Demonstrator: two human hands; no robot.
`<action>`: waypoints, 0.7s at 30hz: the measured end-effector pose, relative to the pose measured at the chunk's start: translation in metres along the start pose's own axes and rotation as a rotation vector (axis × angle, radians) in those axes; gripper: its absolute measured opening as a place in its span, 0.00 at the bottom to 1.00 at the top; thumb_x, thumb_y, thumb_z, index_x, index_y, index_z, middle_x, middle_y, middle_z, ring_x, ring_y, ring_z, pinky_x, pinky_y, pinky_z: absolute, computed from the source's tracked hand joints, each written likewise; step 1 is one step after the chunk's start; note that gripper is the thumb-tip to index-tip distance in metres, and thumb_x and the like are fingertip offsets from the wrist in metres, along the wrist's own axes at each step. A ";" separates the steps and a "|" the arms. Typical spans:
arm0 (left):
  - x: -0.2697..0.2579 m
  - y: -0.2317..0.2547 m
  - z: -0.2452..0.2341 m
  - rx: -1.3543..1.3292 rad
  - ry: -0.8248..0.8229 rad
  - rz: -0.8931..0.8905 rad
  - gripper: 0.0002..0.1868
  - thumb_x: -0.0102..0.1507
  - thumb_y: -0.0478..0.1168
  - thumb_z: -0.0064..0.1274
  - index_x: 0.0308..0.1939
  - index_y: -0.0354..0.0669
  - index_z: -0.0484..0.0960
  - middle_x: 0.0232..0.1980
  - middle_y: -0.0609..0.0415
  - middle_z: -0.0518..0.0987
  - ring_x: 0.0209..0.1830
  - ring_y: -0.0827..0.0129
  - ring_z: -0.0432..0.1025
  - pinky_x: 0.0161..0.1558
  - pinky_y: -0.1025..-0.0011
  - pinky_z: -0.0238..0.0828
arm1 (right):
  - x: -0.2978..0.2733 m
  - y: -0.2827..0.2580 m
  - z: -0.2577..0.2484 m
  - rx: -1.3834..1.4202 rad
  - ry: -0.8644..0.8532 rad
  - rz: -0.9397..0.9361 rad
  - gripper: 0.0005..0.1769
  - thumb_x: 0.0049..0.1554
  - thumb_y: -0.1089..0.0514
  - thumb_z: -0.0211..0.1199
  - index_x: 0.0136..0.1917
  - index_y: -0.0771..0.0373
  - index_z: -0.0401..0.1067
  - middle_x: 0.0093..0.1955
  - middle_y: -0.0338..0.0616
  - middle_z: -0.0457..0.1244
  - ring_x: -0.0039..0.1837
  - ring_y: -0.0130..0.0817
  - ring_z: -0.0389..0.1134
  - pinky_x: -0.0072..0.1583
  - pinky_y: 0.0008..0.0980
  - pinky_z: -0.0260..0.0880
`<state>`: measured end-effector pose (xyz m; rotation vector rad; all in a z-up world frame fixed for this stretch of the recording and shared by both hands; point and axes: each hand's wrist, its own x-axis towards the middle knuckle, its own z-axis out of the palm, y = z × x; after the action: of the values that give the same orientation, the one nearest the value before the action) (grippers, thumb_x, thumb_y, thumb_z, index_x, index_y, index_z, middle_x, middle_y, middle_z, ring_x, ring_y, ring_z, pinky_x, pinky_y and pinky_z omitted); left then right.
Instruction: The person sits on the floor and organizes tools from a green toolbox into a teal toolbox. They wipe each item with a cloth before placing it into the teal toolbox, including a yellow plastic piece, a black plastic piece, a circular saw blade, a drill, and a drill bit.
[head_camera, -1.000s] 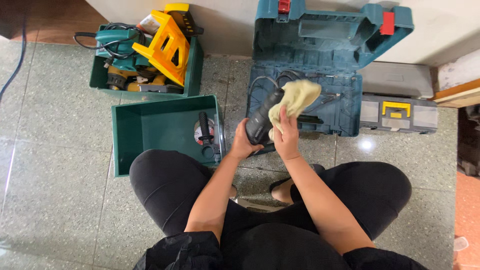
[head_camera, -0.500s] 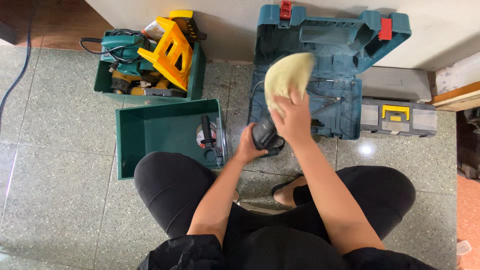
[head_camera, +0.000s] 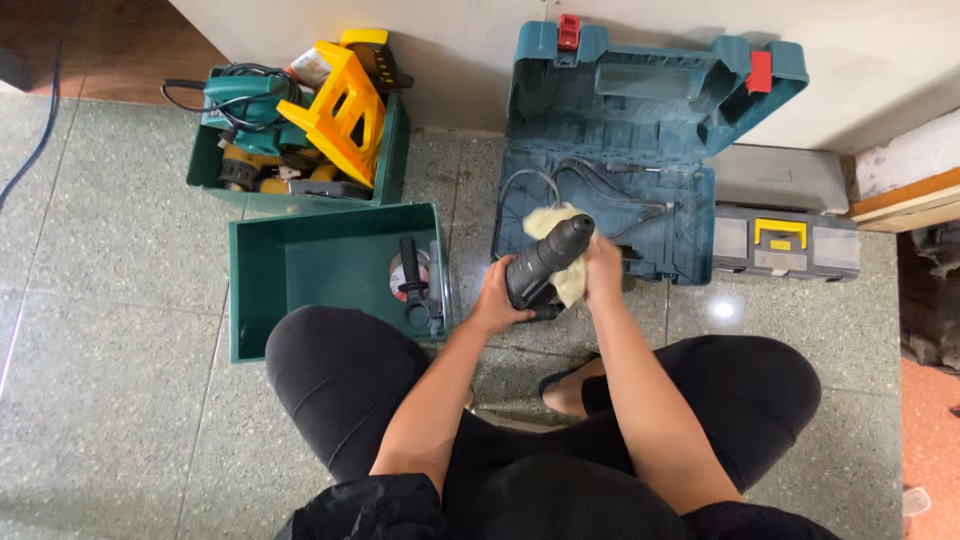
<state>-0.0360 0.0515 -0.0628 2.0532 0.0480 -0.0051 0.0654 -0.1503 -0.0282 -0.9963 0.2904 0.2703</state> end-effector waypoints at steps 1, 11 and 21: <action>-0.009 -0.003 0.002 -0.005 0.011 -0.004 0.63 0.36 0.40 0.79 0.71 0.40 0.59 0.67 0.38 0.67 0.70 0.42 0.61 0.70 0.55 0.59 | -0.008 0.017 -0.018 -0.158 -0.055 -0.077 0.24 0.62 0.46 0.67 0.61 0.68 0.77 0.56 0.47 0.69 0.54 0.37 0.71 0.57 0.38 0.71; 0.001 0.005 0.009 0.017 0.086 -0.064 0.64 0.36 0.41 0.79 0.72 0.42 0.59 0.64 0.39 0.70 0.67 0.43 0.65 0.67 0.56 0.63 | -0.063 -0.104 0.049 -0.903 0.144 -0.900 0.13 0.66 0.57 0.59 0.61 0.64 0.76 0.63 0.49 0.64 0.66 0.46 0.66 0.66 0.43 0.68; -0.003 0.020 0.024 0.111 0.040 -0.101 0.60 0.39 0.44 0.79 0.69 0.39 0.60 0.67 0.39 0.67 0.67 0.44 0.60 0.68 0.51 0.60 | -0.081 -0.035 0.121 -1.869 -0.160 -1.153 0.07 0.53 0.56 0.64 0.39 0.58 0.80 0.51 0.41 0.68 0.66 0.46 0.63 0.71 0.51 0.58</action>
<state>-0.0376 0.0207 -0.0565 2.1600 0.1801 -0.0300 0.0162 -0.0725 0.0907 -2.7259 -0.9236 -0.6143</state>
